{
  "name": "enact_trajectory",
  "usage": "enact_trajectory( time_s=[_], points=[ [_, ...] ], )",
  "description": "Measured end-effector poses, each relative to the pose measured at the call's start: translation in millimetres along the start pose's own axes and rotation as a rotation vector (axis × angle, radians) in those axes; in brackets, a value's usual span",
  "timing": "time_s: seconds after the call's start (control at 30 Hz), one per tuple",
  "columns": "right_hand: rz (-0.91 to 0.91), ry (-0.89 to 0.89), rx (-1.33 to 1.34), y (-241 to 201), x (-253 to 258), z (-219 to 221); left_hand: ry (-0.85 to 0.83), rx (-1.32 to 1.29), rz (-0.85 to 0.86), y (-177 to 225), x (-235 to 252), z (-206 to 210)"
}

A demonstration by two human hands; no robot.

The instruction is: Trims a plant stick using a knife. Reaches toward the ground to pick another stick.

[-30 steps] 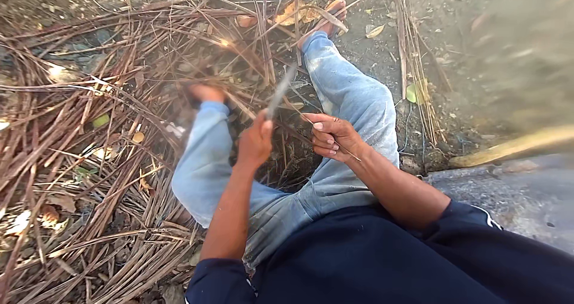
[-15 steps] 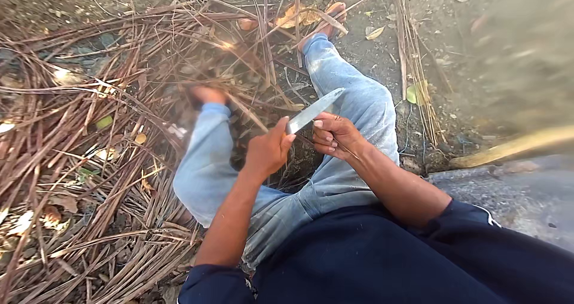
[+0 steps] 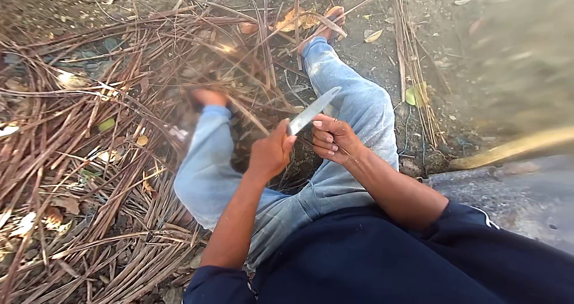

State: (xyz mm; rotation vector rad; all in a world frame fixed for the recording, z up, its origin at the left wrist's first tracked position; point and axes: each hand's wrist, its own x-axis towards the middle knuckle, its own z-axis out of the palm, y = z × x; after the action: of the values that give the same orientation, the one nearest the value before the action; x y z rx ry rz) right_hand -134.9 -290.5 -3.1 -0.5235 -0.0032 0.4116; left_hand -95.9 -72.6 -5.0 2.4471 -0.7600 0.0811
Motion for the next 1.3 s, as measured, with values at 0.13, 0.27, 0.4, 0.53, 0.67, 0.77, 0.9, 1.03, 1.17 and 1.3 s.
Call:
enact_trajectory(
  time_s=[0.13, 0.27, 0.4, 0.53, 0.67, 0.77, 0.9, 1.03, 1.17, 1.3],
  points=[
    [0.003, -0.016, 0.012, 3, -2, -3, 0.001, -0.028, -0.173, -20, 5, -4],
    [-0.007, -0.047, 0.003, -1, -3, -7, -0.023, -0.036, -0.065, -8, 4, -8],
    [-0.013, -0.037, -0.021, -1, -4, -9, -0.052, -0.017, -0.165, -21, 6, -14],
    [-0.013, -0.052, -0.007, -4, -4, -10, -0.076, 0.006, -0.039, -10, 4, -23],
    [-0.009, -0.03, 0.009, -2, -3, -6, -0.051, 0.0, -0.072, -9, 6, -18],
    [-0.002, -0.051, 0.026, -2, -4, -6, -0.065, -0.018, -0.073, -5, 7, -20],
    [0.014, -0.056, 0.006, -2, -9, -9, -0.068, -0.068, -0.259, -26, 11, -22],
    [0.015, -0.094, 0.045, -2, -9, -11, -0.065, -0.108, -0.209, -20, 13, -20],
    [0.026, -0.077, 0.064, 0, -7, -10, -0.065, -0.09, -0.291, -21, 13, -16],
    [0.0, -0.061, 0.11, 2, -2, -7, 0.006, -0.005, 0.03, 11, -4, 9]
  ],
)
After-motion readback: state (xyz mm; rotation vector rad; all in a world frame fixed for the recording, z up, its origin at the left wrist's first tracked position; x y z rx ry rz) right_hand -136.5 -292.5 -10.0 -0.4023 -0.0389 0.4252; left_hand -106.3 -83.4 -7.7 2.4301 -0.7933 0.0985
